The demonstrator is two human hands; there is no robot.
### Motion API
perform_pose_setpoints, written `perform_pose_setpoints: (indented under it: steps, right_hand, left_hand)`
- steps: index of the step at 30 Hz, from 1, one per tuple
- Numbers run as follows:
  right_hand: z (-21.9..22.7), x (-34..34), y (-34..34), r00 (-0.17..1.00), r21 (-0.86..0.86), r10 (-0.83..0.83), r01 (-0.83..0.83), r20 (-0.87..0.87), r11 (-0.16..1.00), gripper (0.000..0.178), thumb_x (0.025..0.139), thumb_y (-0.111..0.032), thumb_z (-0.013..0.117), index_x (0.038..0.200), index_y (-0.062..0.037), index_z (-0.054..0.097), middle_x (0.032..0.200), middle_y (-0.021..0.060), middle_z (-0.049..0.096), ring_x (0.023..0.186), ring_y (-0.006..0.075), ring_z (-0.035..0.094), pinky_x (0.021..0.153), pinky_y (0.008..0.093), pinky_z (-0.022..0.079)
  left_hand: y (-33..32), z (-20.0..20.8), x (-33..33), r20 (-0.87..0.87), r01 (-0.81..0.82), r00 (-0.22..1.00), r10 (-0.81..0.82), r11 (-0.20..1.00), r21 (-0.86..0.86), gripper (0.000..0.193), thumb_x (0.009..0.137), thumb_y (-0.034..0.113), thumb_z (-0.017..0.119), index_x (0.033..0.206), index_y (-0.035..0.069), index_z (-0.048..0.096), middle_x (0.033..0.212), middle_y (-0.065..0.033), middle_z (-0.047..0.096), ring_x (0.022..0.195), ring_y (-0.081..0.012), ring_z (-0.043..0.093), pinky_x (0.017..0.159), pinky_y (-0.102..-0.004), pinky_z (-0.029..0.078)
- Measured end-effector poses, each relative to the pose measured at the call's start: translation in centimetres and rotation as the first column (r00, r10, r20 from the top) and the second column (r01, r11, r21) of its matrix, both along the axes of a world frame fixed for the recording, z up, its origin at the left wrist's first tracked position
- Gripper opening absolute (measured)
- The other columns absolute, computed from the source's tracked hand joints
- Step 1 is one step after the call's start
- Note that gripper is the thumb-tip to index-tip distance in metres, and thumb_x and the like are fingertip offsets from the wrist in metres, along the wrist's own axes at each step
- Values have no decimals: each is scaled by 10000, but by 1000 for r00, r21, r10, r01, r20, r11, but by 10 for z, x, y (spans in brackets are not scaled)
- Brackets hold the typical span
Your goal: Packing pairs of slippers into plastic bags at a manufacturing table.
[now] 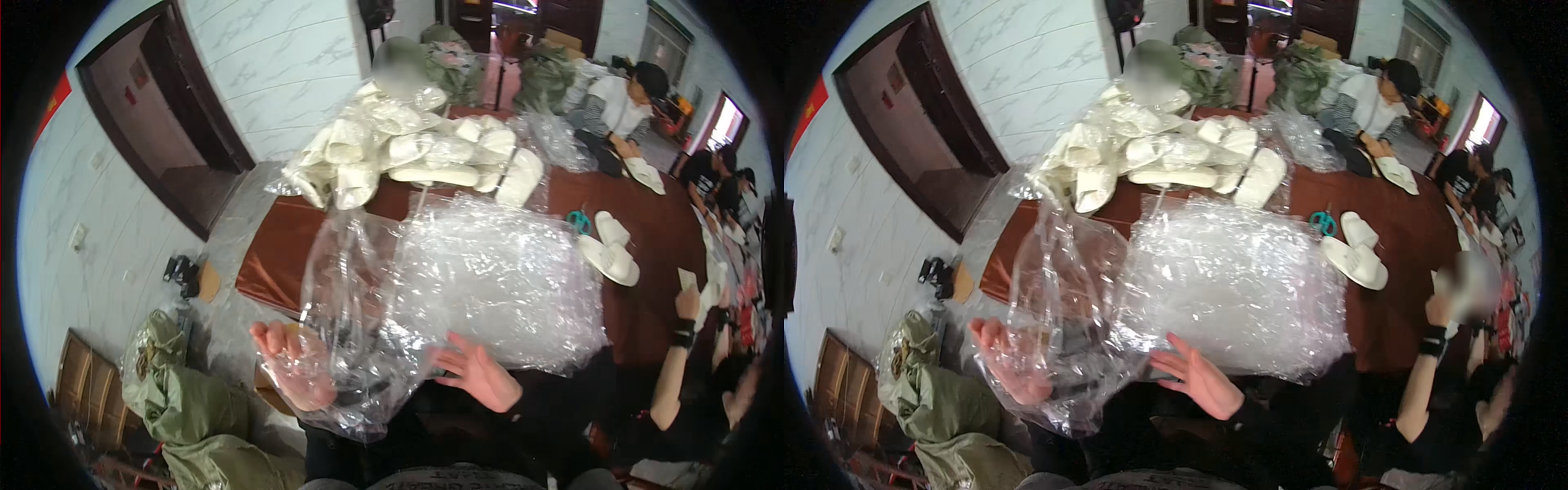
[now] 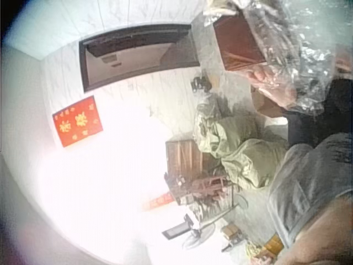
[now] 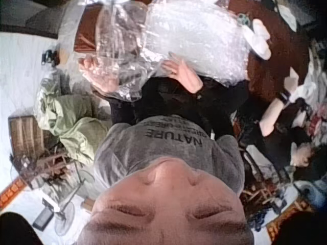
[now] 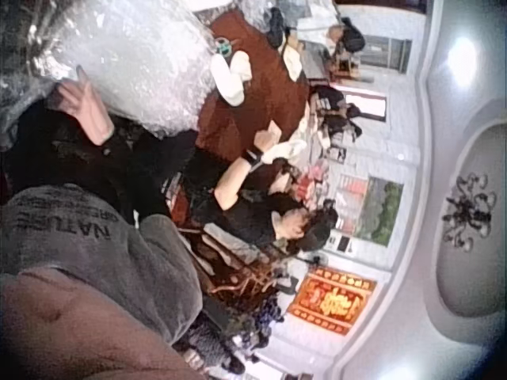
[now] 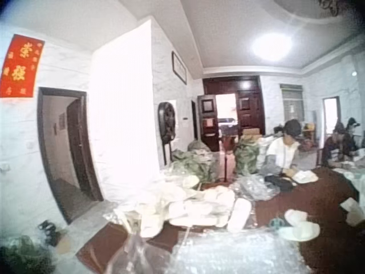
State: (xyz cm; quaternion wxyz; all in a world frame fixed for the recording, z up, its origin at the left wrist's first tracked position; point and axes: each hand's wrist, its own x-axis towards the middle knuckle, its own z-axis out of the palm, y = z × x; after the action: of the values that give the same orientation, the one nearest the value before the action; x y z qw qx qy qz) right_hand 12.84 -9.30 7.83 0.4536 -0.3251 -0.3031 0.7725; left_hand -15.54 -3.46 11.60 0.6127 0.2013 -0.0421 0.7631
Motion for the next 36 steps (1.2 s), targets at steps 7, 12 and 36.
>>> perform_pose_setpoints:
  steps: [7, 12, 36]
  right_hand:
    - [7, 53, 11, 765, 53, -598, 625, -239, 779, 435, 976, -273, 537, 1356, -84, 441, 1018, 37, 566, 888, 152, 564, 774, 347, 477]
    - [67, 100, -8, 514, 301, -858, 822, -24, 484, 298, 970, -172, 533, 1248, -65, 536, 871, -26, 539, 755, 50, 491, 611, 234, 422]
    - [113, 89, -46, 340, 819, -831, 226, 441, 528, 281, 799, -13, 712, 1063, -55, 626, 824, 20, 552, 677, 72, 510, 604, 213, 428]
  left_hand:
    - [-30, -24, 69, -380, -148, 925, -27, 893, -425, 120, 968, 192, 542, 1047, 103, 533, 963, -18, 594, 909, -185, 593, 892, -361, 482]
    - [-51, -66, 17, -910, 255, -18, -415, 878, -406, 444, 883, 51, 638, 1309, 19, 520, 1239, -96, 603, 1136, -179, 564, 966, -296, 440]
    - [-5, 92, 85, -948, 304, -142, 284, 924, 231, 407, 767, 96, 744, 1150, 49, 617, 1084, -127, 623, 1024, -274, 597, 875, -357, 464]
